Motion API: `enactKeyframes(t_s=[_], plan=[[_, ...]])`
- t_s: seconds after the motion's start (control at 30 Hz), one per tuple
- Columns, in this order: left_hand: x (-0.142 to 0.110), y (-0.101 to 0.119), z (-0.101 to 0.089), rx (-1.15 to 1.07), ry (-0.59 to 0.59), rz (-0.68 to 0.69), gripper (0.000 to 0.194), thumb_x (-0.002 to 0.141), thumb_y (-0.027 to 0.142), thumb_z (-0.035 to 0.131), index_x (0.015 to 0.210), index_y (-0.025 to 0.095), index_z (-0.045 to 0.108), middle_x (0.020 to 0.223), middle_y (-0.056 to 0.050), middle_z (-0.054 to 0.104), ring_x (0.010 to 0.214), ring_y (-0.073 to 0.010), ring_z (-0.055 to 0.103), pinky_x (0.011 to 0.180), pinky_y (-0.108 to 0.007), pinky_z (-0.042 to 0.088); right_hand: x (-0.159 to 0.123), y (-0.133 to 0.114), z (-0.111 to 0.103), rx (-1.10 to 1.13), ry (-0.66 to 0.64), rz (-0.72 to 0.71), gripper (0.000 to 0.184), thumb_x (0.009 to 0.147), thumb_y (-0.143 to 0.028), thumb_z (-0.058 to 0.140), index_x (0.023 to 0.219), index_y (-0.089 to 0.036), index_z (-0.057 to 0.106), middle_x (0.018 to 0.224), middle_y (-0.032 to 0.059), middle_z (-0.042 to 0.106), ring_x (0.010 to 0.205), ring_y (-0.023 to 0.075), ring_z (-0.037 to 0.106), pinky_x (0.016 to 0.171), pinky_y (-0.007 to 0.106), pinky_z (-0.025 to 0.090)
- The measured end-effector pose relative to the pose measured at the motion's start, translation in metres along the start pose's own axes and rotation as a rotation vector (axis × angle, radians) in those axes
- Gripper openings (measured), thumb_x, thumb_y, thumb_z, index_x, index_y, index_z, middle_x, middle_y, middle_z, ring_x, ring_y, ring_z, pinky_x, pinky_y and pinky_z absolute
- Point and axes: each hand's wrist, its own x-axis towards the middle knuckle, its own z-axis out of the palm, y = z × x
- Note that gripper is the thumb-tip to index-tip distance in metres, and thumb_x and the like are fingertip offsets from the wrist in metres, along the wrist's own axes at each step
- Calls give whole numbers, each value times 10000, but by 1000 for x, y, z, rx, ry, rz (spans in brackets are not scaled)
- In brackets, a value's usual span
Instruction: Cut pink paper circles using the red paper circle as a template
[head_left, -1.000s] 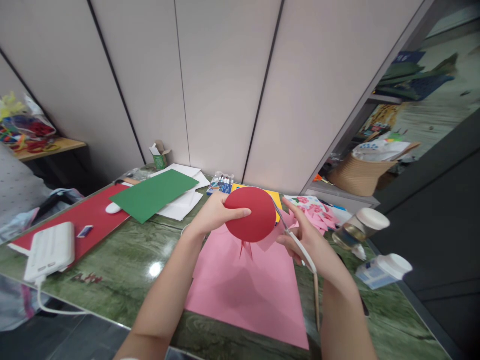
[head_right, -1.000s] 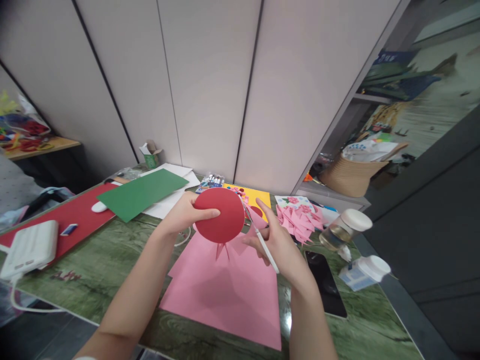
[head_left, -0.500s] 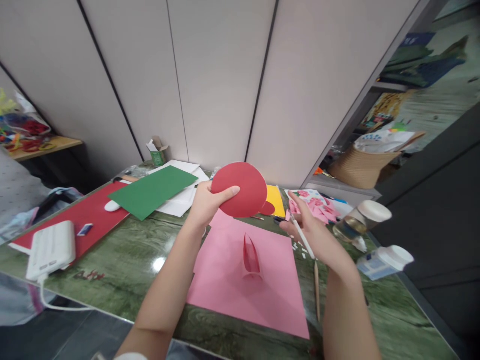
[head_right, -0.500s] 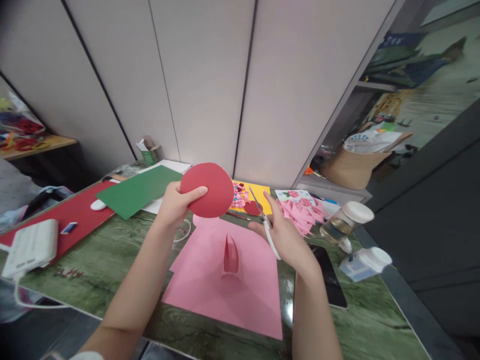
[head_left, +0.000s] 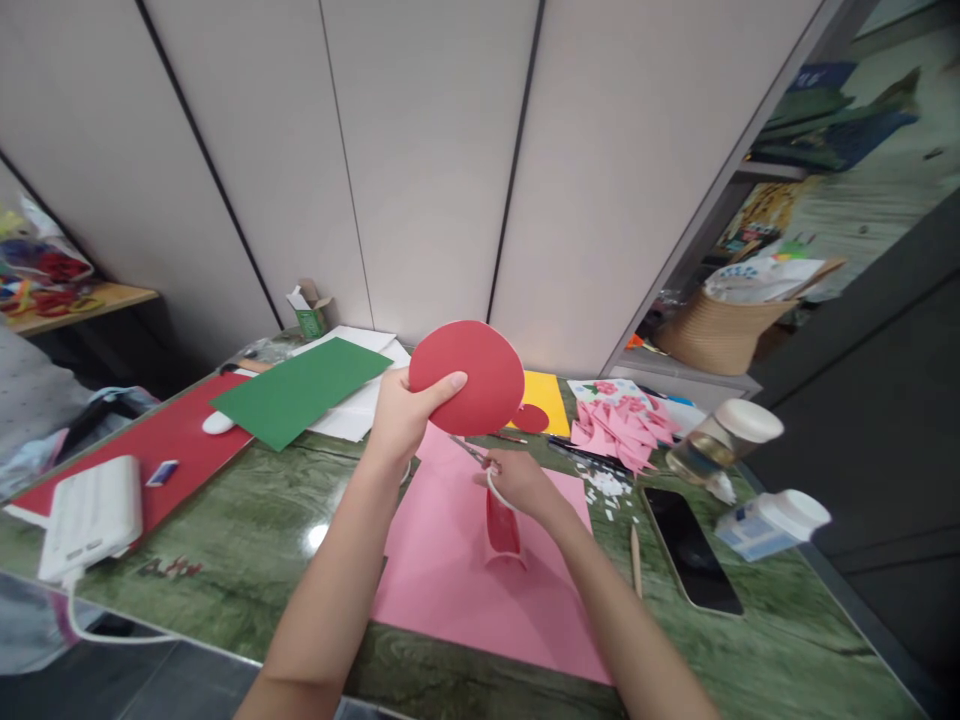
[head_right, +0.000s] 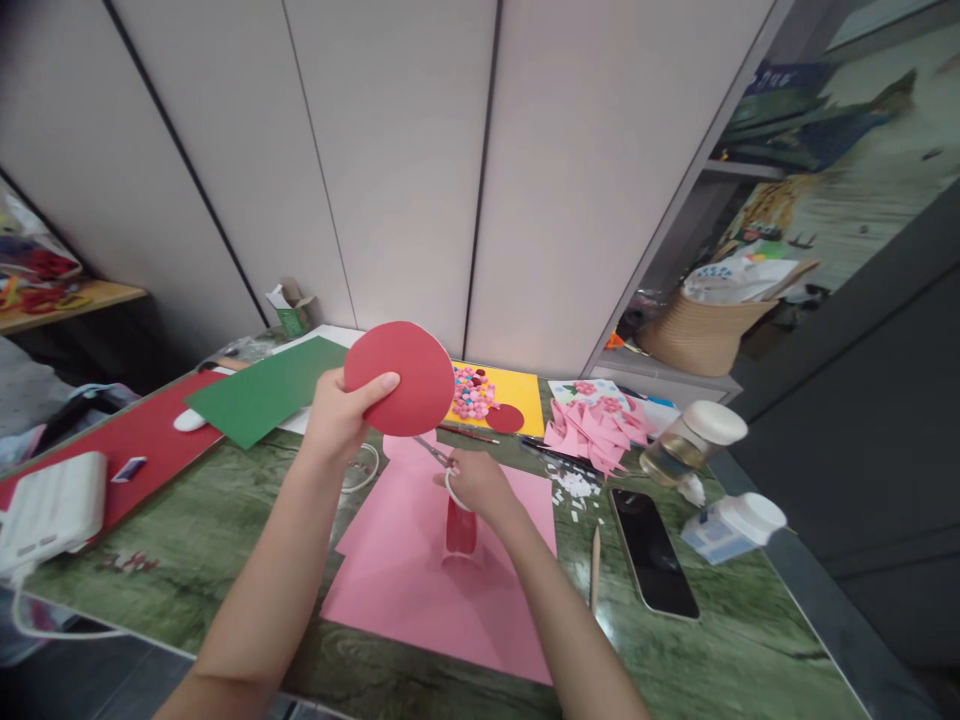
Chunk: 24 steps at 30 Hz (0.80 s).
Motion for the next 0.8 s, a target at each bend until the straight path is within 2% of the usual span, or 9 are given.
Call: enactKeyframes(t_s=[0.07, 0.13, 0.27, 0.37, 0.47, 0.57, 0.67, 0.73, 0.8], plan=[[0, -1, 0, -18, -3, 2, 242, 564, 312, 769, 702, 127, 697, 742, -53, 703, 704, -198, 642, 620, -280, 523, 3, 1, 4, 79, 2, -59, 130, 787, -203, 504, 760, -165, 625, 844, 73, 705, 752, 175, 622, 607, 226, 375], [1, -1, 0, -25, 4, 12, 236, 565, 307, 770, 702, 129, 699, 724, -49, 699, 691, -192, 639, 614, -276, 522, 3, 6, 4, 158, 19, -95, 152, 752, -131, 476, 682, -165, 606, 760, 59, 707, 681, 162, 625, 574, 219, 381], [1, 0, -1, -29, 6, 17, 228, 568, 305, 769, 704, 134, 704, 718, -51, 700, 693, -195, 640, 607, -274, 521, 2, 28, -7, 302, 63, -90, 136, 715, -128, 469, 627, -168, 564, 574, 27, 675, 497, 141, 615, 496, 205, 405], [2, 0, -1, -28, 10, 20, 228, 565, 307, 770, 699, 135, 704, 730, -56, 704, 700, -204, 644, 608, -280, 522, 3, 49, -21, 398, 140, -63, 102, 719, -177, 486, 648, -175, 559, 531, 10, 664, 457, 144, 626, 470, 200, 436], [2, -1, -1, -31, 13, 21, 223, 565, 306, 770, 696, 137, 704, 746, -60, 709, 711, -209, 647, 610, -282, 524, 4, 75, -39, 452, 344, 4, 136, 757, -253, 469, 747, -170, 576, 633, 37, 694, 528, 165, 660, 495, 220, 473], [2, 0, -1, -46, 10, 20, 220, 569, 298, 771, 714, 145, 709, 757, -58, 714, 720, -208, 650, 614, -282, 527, -2, 107, -58, 434, 630, 116, 312, 813, -338, 400, 984, -141, 570, 805, 95, 701, 642, 193, 677, 575, 272, 504], [0, 1, 0, -61, 7, 17, 226, 565, 299, 774, 719, 146, 710, 776, -61, 717, 734, -213, 654, 623, -286, 531, -16, 143, -75, 335, 860, 274, 480, 847, -411, 348, 1204, -115, 471, 908, 142, 680, 763, 246, 669, 676, 361, 497], [0, 1, 0, -59, 4, 7, 234, 563, 307, 773, 715, 141, 708, 784, -67, 718, 742, -221, 655, 621, -291, 531, -25, 164, -81, 229, 928, 392, 495, 811, -412, 434, 1182, -92, 513, 852, 168, 682, 831, 312, 644, 747, 442, 453], [0, 1, 1, -47, 6, 1, 243, 562, 318, 771, 711, 137, 706, 777, -72, 716, 738, -225, 655, 616, -294, 530, -30, 178, -84, 144, 911, 450, 431, 772, -385, 511, 1076, -91, 597, 748, 156, 683, 777, 323, 640, 739, 449, 439]])
